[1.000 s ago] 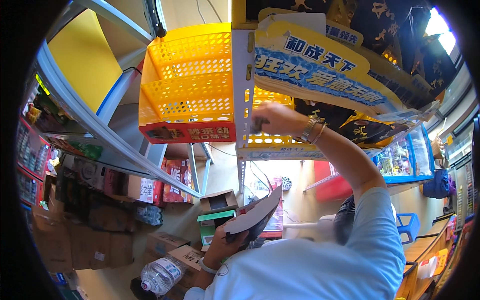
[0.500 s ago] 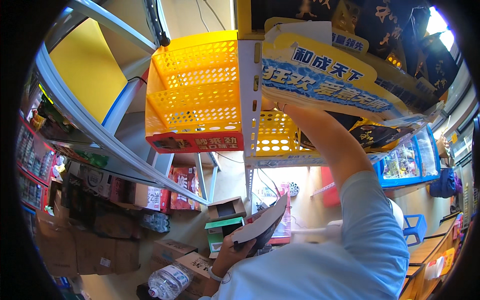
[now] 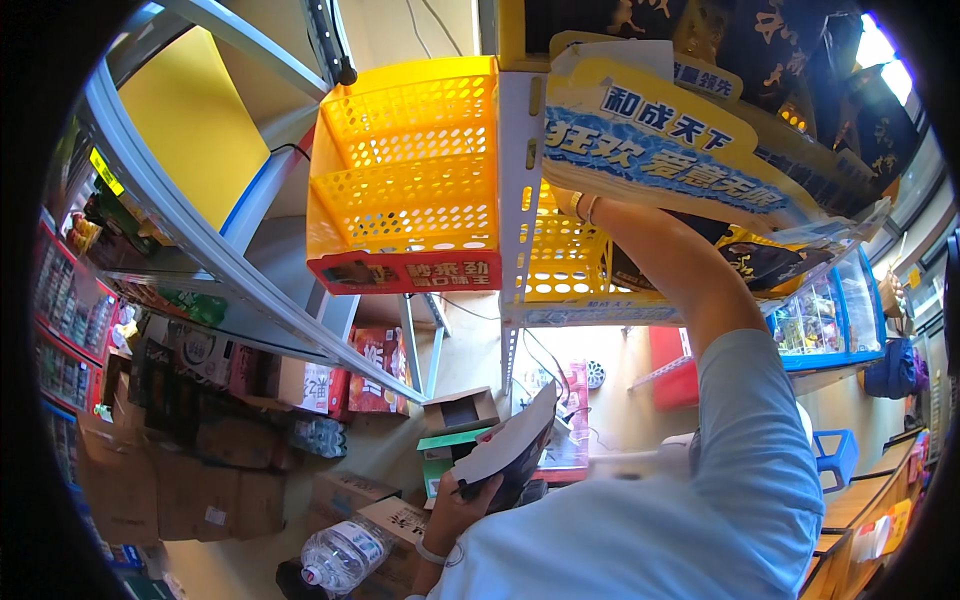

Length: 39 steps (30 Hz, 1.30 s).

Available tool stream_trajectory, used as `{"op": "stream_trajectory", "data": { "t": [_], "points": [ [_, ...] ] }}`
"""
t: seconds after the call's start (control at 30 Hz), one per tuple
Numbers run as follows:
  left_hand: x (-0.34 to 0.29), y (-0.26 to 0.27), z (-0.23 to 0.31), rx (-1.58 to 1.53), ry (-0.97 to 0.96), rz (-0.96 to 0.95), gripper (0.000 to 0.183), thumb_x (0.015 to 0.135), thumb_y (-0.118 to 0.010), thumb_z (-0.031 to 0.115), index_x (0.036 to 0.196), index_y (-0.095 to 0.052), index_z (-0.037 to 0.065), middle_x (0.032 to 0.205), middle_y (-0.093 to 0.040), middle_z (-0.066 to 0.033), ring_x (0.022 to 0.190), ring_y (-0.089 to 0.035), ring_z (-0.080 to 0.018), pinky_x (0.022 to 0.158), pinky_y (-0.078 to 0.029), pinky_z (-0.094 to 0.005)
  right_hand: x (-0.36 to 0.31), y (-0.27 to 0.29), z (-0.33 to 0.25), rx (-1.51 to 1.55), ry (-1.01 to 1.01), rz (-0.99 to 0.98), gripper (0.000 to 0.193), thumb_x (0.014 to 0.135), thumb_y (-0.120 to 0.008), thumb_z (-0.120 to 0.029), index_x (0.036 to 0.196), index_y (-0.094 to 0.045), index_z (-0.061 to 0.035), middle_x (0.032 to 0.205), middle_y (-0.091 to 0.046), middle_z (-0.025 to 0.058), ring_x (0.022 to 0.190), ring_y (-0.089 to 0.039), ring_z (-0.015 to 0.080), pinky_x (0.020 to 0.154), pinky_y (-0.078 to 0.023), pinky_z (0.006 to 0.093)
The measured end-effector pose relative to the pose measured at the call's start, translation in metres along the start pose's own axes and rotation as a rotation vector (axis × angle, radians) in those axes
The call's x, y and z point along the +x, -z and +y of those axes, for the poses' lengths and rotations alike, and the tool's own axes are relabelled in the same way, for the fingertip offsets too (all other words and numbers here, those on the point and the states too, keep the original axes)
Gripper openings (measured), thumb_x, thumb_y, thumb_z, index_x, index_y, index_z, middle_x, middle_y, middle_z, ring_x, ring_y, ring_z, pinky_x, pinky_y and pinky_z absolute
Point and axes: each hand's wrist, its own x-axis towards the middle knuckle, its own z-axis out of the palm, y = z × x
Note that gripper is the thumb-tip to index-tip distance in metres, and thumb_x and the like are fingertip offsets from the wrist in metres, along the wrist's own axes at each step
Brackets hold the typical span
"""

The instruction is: The person picks up packaged food items from a shelf, wipes them with a cloth, and places them back. They also handle a small white bowl and a fan while moving around the store.

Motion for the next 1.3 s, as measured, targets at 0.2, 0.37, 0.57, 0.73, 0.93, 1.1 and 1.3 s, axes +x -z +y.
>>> {"op": "stream_trajectory", "data": {
  "t": [0.2,0.37,0.57,0.73,0.93,1.1,1.3],
  "points": [
    [0.006,0.000,0.012,0.126,-0.053,-0.086,0.029,0.086,-0.078,0.012,0.109,-0.067,-0.003,0.103,-0.071,-0.0101,0.095,-0.067,-0.0153,0.082,-0.053,-0.0283,0.000,-0.001,0.005,0.040,0.033,0.040,0.042,0.101,-0.043,-0.038,0.125,-0.058,-0.0065,0.122,-0.065,0.0118,0.108,-0.062,0.0178,0.089,-0.050,0.0323],
    [0.009,-0.012,0.019,0.037,-0.017,-0.048,0.031,0.086,-0.078,0.011,0.112,-0.066,-0.002,0.105,-0.071,-0.0097,0.096,-0.067,-0.0165,0.084,-0.053,-0.0300,0.009,-0.010,0.003,0.051,0.086,0.134,0.044,0.102,-0.043,-0.040,0.126,-0.058,-0.0067,0.124,-0.065,0.0118,0.110,-0.061,0.0174,0.090,-0.050,0.0321],
    [0.014,-0.006,-0.008,-0.031,0.035,0.079,0.036,0.085,-0.078,0.007,0.117,-0.064,-0.002,0.111,-0.069,-0.0086,0.099,-0.065,-0.0166,0.089,-0.052,-0.0314,-0.001,-0.016,0.019,0.211,0.164,0.349,0.045,0.103,-0.042,-0.042,0.127,-0.058,-0.0070,0.126,-0.065,0.0119,0.113,-0.061,0.0170,0.092,-0.051,0.0318],
    [0.041,-0.019,-0.021,-0.372,0.015,0.267,0.044,0.088,-0.075,0.007,0.128,-0.058,-0.001,0.122,-0.064,-0.0077,0.108,-0.061,-0.0166,0.095,-0.049,-0.0316,-0.073,0.035,-0.018,0.808,-0.120,0.040,0.041,0.099,-0.054,-0.041,0.111,-0.066,-0.0032,0.104,-0.071,0.0113,0.090,-0.064,0.0102,0.073,-0.054,0.0277],
    [0.071,-0.050,0.004,-0.384,-0.106,0.331,0.038,0.096,-0.069,0.015,0.128,-0.057,-0.002,0.123,-0.062,-0.0111,0.106,-0.062,-0.0183,0.092,-0.054,-0.0318,-0.194,0.083,-0.056,1.028,-0.148,-0.332,0.053,0.095,-0.058,-0.051,0.097,-0.067,0.0016,0.083,-0.059,0.0108,0.069,-0.060,0.0165,0.067,-0.052,0.0336],
    [0.081,-0.100,0.022,-0.281,-0.332,0.227,0.032,0.097,-0.068,0.019,0.120,-0.064,-0.002,0.117,-0.067,-0.0082,0.100,-0.063,-0.0152,0.087,-0.054,-0.0286,-0.263,0.067,-0.105,0.589,0.162,-0.381,0.052,0.091,-0.069,-0.038,0.121,-0.056,0.0021,0.105,-0.063,0.0199,0.101,-0.069,0.0274,0.084,-0.056,0.0379],
    [0.095,-0.132,0.000,-0.254,-0.255,-0.100,0.079,0.092,-0.069,0.026,0.152,-0.024,0.001,0.155,-0.027,-0.0218,0.137,-0.038,-0.0335,0.105,-0.043,-0.0418,-0.282,0.054,-0.124,0.635,0.087,-0.434,0.064,0.093,-0.066,-0.038,0.132,-0.040,0.0058,0.103,-0.066,0.0279,0.086,-0.070,0.0398,0.079,-0.056,0.0432]
  ]
}}
